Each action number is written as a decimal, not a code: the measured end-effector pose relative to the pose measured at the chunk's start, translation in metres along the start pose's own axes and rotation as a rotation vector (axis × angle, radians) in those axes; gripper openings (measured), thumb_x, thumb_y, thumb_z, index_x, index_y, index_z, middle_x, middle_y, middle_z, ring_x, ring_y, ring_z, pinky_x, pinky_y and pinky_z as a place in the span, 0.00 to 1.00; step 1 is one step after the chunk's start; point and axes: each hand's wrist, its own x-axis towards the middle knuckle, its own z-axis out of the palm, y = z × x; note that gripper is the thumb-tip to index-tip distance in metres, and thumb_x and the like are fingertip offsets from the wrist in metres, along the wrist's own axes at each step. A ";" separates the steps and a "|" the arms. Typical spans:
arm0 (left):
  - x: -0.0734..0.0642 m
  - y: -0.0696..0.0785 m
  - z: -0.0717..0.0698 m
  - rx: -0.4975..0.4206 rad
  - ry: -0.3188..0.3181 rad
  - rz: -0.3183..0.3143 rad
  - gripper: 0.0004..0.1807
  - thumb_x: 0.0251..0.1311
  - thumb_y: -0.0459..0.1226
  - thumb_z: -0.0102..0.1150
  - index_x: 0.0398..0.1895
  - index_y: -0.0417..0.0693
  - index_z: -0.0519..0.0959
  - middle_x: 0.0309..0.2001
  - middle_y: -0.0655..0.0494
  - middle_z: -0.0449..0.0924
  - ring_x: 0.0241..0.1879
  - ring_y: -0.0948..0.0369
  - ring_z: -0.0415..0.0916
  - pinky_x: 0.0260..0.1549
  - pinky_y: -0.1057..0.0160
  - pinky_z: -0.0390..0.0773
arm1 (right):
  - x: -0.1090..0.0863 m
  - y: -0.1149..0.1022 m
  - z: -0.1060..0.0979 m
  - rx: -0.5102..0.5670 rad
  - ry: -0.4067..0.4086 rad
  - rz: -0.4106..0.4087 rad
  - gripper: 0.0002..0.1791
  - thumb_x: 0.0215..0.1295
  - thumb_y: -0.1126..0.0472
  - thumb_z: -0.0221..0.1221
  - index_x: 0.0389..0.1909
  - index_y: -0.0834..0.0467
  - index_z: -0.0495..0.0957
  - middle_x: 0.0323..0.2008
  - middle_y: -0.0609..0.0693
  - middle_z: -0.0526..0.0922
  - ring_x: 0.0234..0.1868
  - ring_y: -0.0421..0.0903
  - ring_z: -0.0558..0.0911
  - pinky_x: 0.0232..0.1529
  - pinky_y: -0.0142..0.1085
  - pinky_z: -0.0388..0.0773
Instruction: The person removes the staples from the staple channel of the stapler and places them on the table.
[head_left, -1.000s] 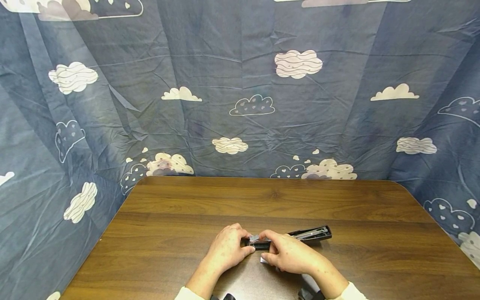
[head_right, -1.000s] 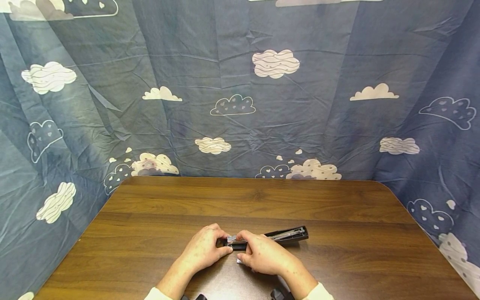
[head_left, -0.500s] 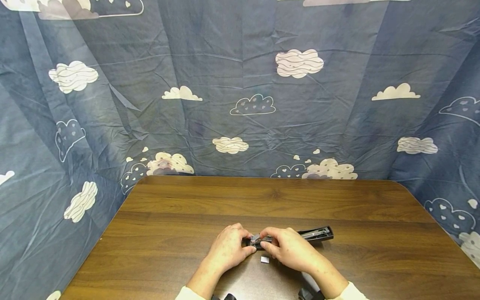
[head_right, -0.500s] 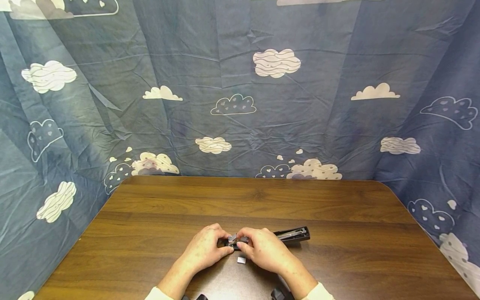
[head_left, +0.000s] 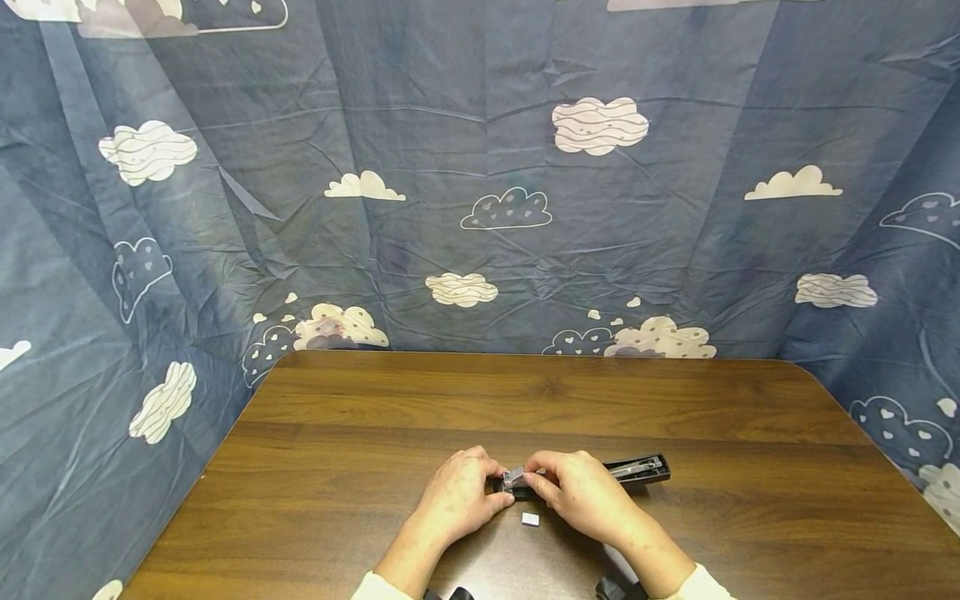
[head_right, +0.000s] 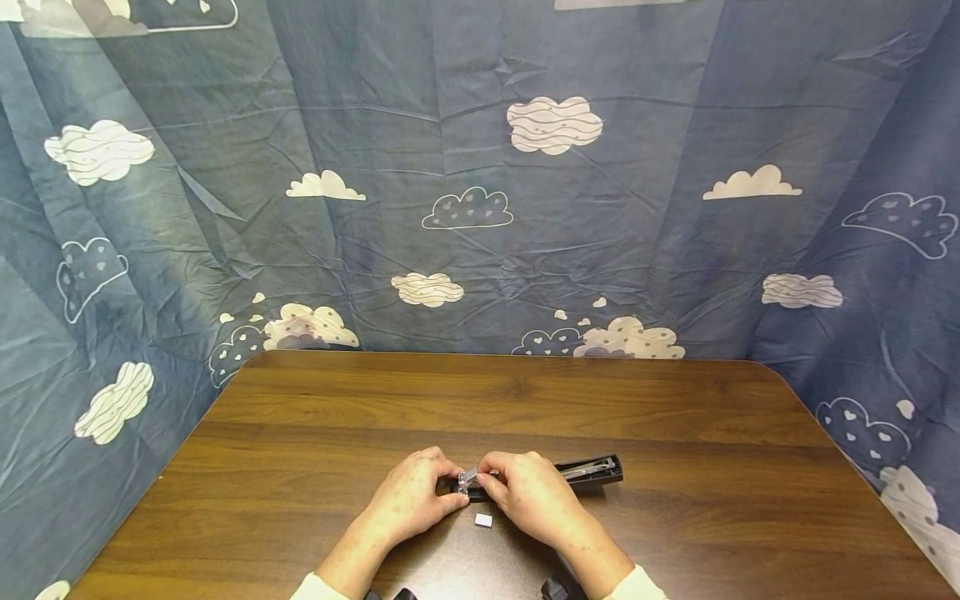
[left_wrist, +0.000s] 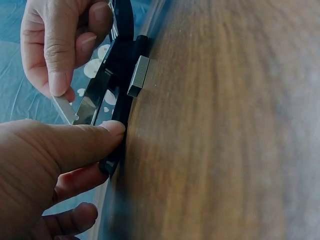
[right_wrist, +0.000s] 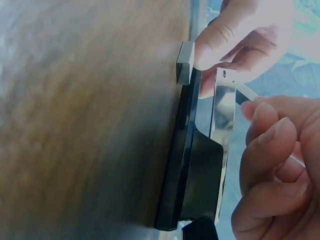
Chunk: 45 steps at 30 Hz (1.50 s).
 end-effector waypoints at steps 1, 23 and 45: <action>0.000 0.000 0.000 0.000 -0.001 0.001 0.15 0.43 0.47 0.70 0.36 0.54 0.84 0.29 0.69 0.73 0.31 0.67 0.70 0.34 0.64 0.72 | 0.000 0.000 0.000 0.001 0.003 0.001 0.07 0.62 0.51 0.58 0.31 0.49 0.80 0.14 0.32 0.71 0.14 0.29 0.66 0.15 0.28 0.64; -0.002 -0.001 -0.001 -0.024 -0.019 -0.030 0.15 0.44 0.48 0.69 0.37 0.57 0.84 0.30 0.70 0.72 0.34 0.66 0.71 0.36 0.62 0.72 | -0.001 0.001 -0.011 0.034 0.027 0.044 0.03 0.60 0.53 0.60 0.28 0.45 0.81 0.13 0.32 0.68 0.13 0.31 0.65 0.15 0.29 0.64; -0.003 0.000 0.000 -0.033 -0.009 -0.025 0.16 0.43 0.48 0.69 0.37 0.54 0.84 0.29 0.69 0.72 0.33 0.67 0.71 0.35 0.62 0.72 | -0.009 -0.003 -0.017 0.174 -0.287 -0.055 0.05 0.55 0.57 0.62 0.22 0.45 0.80 0.13 0.30 0.70 0.14 0.29 0.68 0.15 0.27 0.65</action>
